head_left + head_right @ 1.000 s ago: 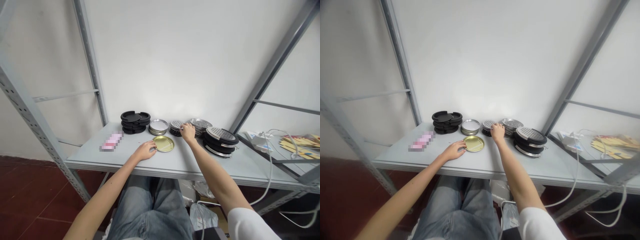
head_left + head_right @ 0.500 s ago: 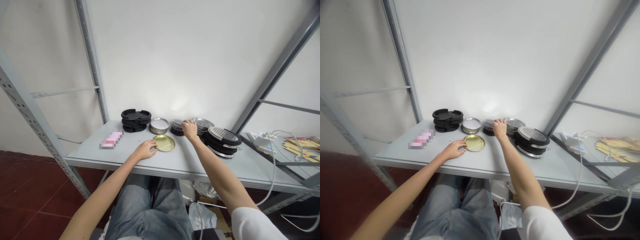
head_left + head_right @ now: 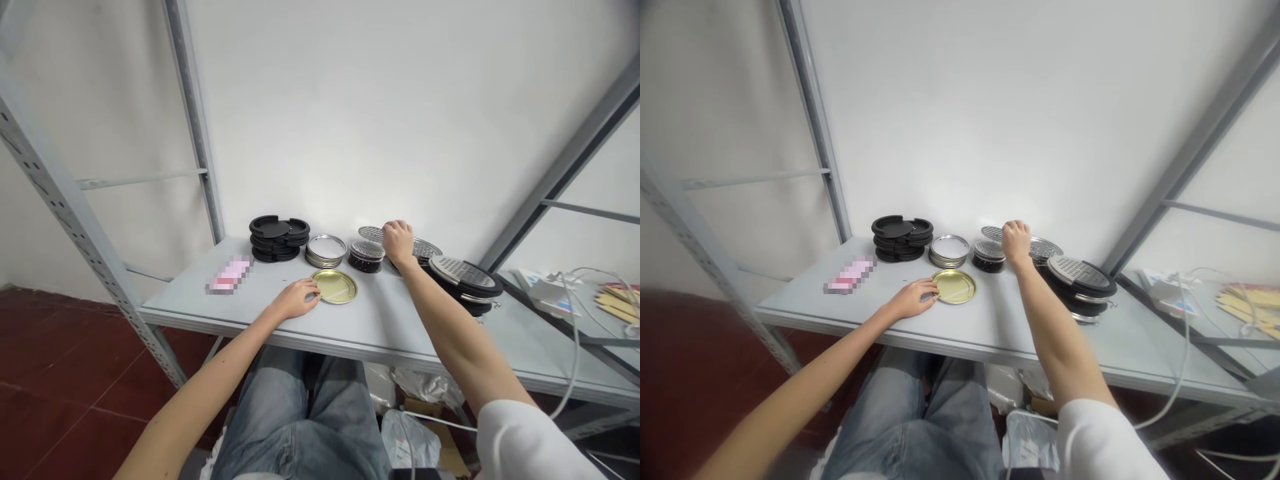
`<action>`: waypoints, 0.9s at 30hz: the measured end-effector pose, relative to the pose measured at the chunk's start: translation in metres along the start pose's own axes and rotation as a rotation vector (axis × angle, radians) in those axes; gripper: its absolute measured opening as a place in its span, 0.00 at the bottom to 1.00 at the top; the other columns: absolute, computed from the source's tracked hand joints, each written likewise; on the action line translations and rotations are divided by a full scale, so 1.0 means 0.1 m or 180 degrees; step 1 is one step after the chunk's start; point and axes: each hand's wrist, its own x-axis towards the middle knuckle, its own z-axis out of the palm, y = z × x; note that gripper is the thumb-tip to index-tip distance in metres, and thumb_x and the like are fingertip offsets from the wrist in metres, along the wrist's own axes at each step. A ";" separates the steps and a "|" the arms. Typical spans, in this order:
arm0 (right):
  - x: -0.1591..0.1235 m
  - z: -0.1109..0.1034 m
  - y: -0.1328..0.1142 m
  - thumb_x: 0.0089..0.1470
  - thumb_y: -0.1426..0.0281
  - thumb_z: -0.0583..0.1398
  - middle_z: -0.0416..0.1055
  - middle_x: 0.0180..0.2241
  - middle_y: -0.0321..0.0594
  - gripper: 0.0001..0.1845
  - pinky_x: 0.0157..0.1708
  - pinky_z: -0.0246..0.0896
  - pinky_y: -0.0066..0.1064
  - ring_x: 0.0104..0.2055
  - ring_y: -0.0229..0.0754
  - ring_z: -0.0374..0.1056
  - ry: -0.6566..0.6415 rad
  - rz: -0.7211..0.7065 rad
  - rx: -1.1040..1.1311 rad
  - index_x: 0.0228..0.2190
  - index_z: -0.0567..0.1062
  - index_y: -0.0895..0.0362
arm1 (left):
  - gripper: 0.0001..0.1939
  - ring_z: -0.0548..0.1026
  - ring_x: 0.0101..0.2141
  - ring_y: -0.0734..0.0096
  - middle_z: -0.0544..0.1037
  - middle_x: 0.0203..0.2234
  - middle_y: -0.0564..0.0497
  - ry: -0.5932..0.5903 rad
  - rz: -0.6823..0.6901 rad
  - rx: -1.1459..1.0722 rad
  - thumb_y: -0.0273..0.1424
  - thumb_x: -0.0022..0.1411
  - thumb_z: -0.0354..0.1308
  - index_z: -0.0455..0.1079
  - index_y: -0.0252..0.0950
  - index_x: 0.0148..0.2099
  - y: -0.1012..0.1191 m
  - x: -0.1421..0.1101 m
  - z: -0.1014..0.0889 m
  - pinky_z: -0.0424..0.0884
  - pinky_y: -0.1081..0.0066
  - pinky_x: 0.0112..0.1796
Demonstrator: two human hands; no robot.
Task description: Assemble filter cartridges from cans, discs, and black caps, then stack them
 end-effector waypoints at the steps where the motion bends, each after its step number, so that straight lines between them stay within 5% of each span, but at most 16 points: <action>1: 0.03 -0.01 0.03 0.56 0.78 0.51 0.74 0.39 0.52 0.15 0.42 0.51 0.42 0.44 0.53 0.59 0.0111 0.0073 -0.0037 0.34 0.78 0.61 | 0.13 0.71 0.54 0.62 0.79 0.46 0.50 0.0002 0.0008 -0.0017 0.30 0.64 0.53 0.77 0.39 0.46 0.01 0.00 -0.01 0.64 0.62 0.59; 7: -0.01 -0.33 0.03 0.59 0.75 0.51 0.74 0.39 0.49 0.15 0.44 0.53 0.43 0.45 0.52 0.60 0.0499 0.0108 0.0200 0.35 0.78 0.57 | 0.13 0.71 0.53 0.61 0.79 0.46 0.50 -0.0026 -0.0033 -0.0120 0.30 0.65 0.52 0.77 0.39 0.46 -0.01 0.02 -0.02 0.65 0.61 0.57; 14: -0.60 -0.84 -0.56 0.62 0.70 0.53 0.76 0.41 0.44 0.13 0.48 0.59 0.42 0.45 0.48 0.66 0.0307 -0.0385 0.1238 0.36 0.78 0.53 | 0.13 0.73 0.51 0.61 0.78 0.48 0.50 -0.0145 -0.0108 -0.0306 0.39 0.65 0.55 0.77 0.41 0.45 0.00 0.05 -0.08 0.68 0.65 0.53; 18: -1.00 -0.78 -0.86 0.61 0.68 0.53 0.76 0.41 0.44 0.13 0.49 0.62 0.44 0.45 0.48 0.67 0.0321 -0.0257 0.1707 0.38 0.78 0.51 | 0.18 0.72 0.53 0.58 0.72 0.55 0.45 0.0165 -0.0514 -0.0252 0.41 0.66 0.52 0.74 0.37 0.51 -0.06 0.14 -0.07 0.66 0.62 0.55; 22: -1.26 -0.61 -0.99 0.62 0.68 0.53 0.76 0.41 0.45 0.13 0.48 0.63 0.45 0.46 0.49 0.69 0.0246 -0.0177 0.1935 0.38 0.78 0.51 | 0.18 0.72 0.52 0.59 0.75 0.51 0.44 0.0596 -0.0897 -0.0238 0.39 0.67 0.51 0.71 0.36 0.53 -0.11 0.22 0.01 0.67 0.61 0.55; 27: -1.39 -0.56 -1.01 0.63 0.67 0.52 0.76 0.43 0.45 0.13 0.47 0.65 0.42 0.46 0.48 0.70 -0.0055 -0.0320 0.2092 0.39 0.76 0.52 | 0.20 0.70 0.55 0.58 0.73 0.54 0.43 0.0394 -0.0767 -0.0341 0.37 0.65 0.53 0.71 0.34 0.55 -0.07 0.18 0.09 0.64 0.59 0.57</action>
